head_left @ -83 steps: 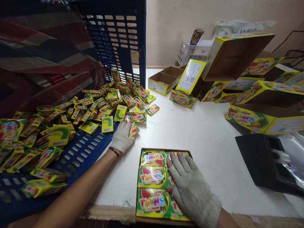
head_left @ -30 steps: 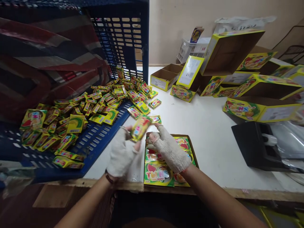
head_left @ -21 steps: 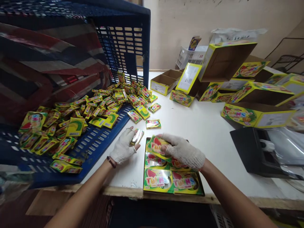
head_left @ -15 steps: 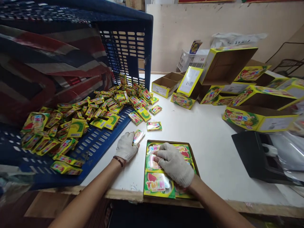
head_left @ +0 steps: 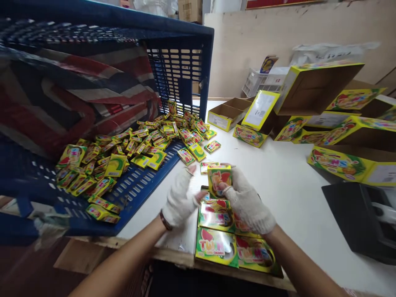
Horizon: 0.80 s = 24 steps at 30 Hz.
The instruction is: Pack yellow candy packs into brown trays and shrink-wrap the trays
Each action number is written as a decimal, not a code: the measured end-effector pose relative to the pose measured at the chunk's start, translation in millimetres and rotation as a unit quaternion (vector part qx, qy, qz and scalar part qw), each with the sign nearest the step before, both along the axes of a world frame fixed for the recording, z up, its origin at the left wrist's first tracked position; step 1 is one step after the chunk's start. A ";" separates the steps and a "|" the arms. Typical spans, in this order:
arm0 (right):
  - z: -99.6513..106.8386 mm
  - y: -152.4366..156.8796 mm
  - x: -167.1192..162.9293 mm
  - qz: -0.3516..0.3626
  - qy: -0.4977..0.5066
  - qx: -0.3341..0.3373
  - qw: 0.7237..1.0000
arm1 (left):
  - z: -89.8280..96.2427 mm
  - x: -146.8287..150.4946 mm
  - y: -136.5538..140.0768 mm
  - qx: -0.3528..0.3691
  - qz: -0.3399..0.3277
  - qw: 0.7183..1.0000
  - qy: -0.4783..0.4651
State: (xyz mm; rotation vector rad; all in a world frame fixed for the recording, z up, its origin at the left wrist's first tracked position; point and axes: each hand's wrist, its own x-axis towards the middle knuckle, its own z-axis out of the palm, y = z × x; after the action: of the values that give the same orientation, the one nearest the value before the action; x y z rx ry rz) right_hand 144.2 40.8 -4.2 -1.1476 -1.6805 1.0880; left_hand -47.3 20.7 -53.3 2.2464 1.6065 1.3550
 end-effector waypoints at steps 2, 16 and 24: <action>3.1 13.5 14.0 0.023 -0.064 0.011 0.998 | 0.3 -35.0 26.2 -0.015 0.109 0.993 0.044; -43.0 21.6 1.7 0.157 -0.370 0.192 0.895 | -21.0 -115.1 72.9 -0.248 0.286 0.925 -0.027; -35.4 21.7 10.5 0.217 -0.422 0.222 0.852 | -7.2 -44.1 43.0 -0.229 0.157 0.893 -0.355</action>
State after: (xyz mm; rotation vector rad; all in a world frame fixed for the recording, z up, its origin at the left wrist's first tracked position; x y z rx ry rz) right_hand 154.7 62.6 -39.6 -1.0067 -2.8039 0.3474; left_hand -91.4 63.8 -60.5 1.0704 1.7678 1.4173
